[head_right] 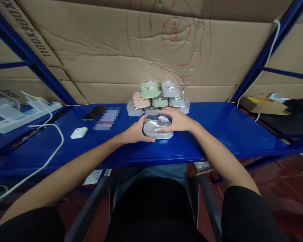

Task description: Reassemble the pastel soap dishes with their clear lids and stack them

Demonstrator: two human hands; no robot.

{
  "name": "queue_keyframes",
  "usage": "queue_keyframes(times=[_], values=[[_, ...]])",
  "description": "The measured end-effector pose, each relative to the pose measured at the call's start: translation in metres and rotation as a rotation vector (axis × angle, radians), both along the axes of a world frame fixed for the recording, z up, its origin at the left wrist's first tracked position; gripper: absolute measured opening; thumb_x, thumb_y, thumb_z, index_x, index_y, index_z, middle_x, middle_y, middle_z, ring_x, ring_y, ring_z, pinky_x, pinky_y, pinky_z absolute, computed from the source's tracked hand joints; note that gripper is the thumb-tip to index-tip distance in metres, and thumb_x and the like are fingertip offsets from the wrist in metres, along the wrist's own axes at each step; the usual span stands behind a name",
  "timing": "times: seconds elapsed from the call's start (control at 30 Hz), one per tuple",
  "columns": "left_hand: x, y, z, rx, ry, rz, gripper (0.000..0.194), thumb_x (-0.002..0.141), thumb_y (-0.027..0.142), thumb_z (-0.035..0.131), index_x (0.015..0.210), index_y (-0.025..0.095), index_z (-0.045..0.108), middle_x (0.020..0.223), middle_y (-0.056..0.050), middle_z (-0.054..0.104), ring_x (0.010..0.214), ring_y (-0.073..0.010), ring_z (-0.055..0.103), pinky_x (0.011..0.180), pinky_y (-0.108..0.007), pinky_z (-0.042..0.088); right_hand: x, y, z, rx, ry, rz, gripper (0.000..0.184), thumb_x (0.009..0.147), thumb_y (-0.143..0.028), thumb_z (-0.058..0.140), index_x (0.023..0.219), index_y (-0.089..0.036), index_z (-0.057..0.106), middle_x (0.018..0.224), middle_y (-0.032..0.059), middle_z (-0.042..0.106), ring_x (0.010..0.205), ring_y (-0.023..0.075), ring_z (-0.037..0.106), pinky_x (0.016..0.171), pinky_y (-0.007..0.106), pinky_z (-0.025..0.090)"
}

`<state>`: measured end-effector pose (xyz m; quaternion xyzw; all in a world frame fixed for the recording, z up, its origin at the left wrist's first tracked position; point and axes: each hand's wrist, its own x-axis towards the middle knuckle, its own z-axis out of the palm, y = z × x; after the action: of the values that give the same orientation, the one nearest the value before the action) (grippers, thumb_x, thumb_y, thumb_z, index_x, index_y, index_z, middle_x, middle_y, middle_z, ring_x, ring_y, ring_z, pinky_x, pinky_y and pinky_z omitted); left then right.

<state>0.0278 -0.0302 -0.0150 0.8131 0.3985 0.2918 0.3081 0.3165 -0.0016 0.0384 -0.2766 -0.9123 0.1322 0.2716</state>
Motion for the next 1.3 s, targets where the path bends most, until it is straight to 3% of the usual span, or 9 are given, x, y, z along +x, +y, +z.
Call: queue_keyframes(times=[0.13,0.37,0.57,1.03,1.13,1.3], values=[[-0.001,0.003,-0.003,-0.028,-0.019,0.005,0.147,0.062,0.054,0.108,0.18,0.022,0.025,0.168,-0.026,0.062,0.158,-0.0492,0.058,0.132,-0.071,0.044,-0.006,0.001,-0.008,-0.002,-0.054,0.048,0.084,0.08,-0.066,0.094,0.154,-0.03,0.075,0.144,0.012,0.077,0.137,0.0411,0.071,0.122,0.064,0.054],[0.0,0.007,-0.007,-0.037,0.007,0.027,0.152,0.06,0.055,0.107,0.181,0.018,0.024,0.167,-0.029,0.061,0.161,-0.0518,0.054,0.133,-0.072,0.041,-0.013,-0.004,-0.013,-0.034,-0.097,0.068,0.08,0.086,-0.066,0.091,0.156,-0.032,0.073,0.143,0.0121,0.076,0.132,0.0397,0.071,0.117,0.063,0.058],[0.0,0.005,-0.005,0.02,0.029,0.027,0.14,0.063,0.056,0.105,0.178,0.019,0.032,0.163,-0.028,0.065,0.158,-0.0518,0.057,0.128,-0.073,0.047,-0.009,-0.003,-0.01,-0.1,-0.113,0.036,0.087,0.081,-0.07,0.095,0.157,-0.036,0.071,0.149,0.0097,0.076,0.138,0.0412,0.071,0.12,0.065,0.057],[0.001,0.003,0.0,0.04,0.082,0.026,0.137,0.063,0.059,0.105,0.175,0.018,0.037,0.177,-0.028,0.051,0.163,-0.0513,0.052,0.133,-0.068,0.044,-0.011,-0.004,-0.02,-0.076,-0.088,0.075,0.086,0.087,-0.069,0.09,0.162,-0.034,0.066,0.148,0.0118,0.074,0.135,0.0383,0.071,0.118,0.061,0.059],[0.0,0.002,0.001,0.058,0.088,0.015,0.135,0.064,0.06,0.104,0.174,0.017,0.039,0.177,-0.029,0.05,0.163,-0.0509,0.052,0.134,-0.067,0.044,-0.008,-0.008,-0.025,-0.078,-0.109,0.026,0.088,0.088,-0.07,0.087,0.166,-0.034,0.062,0.141,0.012,0.074,0.13,0.0382,0.072,0.116,0.061,0.061],[0.001,-0.003,0.005,0.026,0.102,0.003,0.123,0.075,0.063,0.097,0.174,0.02,0.039,0.161,-0.023,0.068,0.156,-0.0463,0.06,0.132,-0.065,0.044,0.024,-0.034,-0.025,-0.051,-0.169,-0.121,0.092,0.088,-0.074,0.085,0.166,-0.032,0.062,0.124,0.0124,0.07,0.112,0.0374,0.075,0.103,0.058,0.065]])
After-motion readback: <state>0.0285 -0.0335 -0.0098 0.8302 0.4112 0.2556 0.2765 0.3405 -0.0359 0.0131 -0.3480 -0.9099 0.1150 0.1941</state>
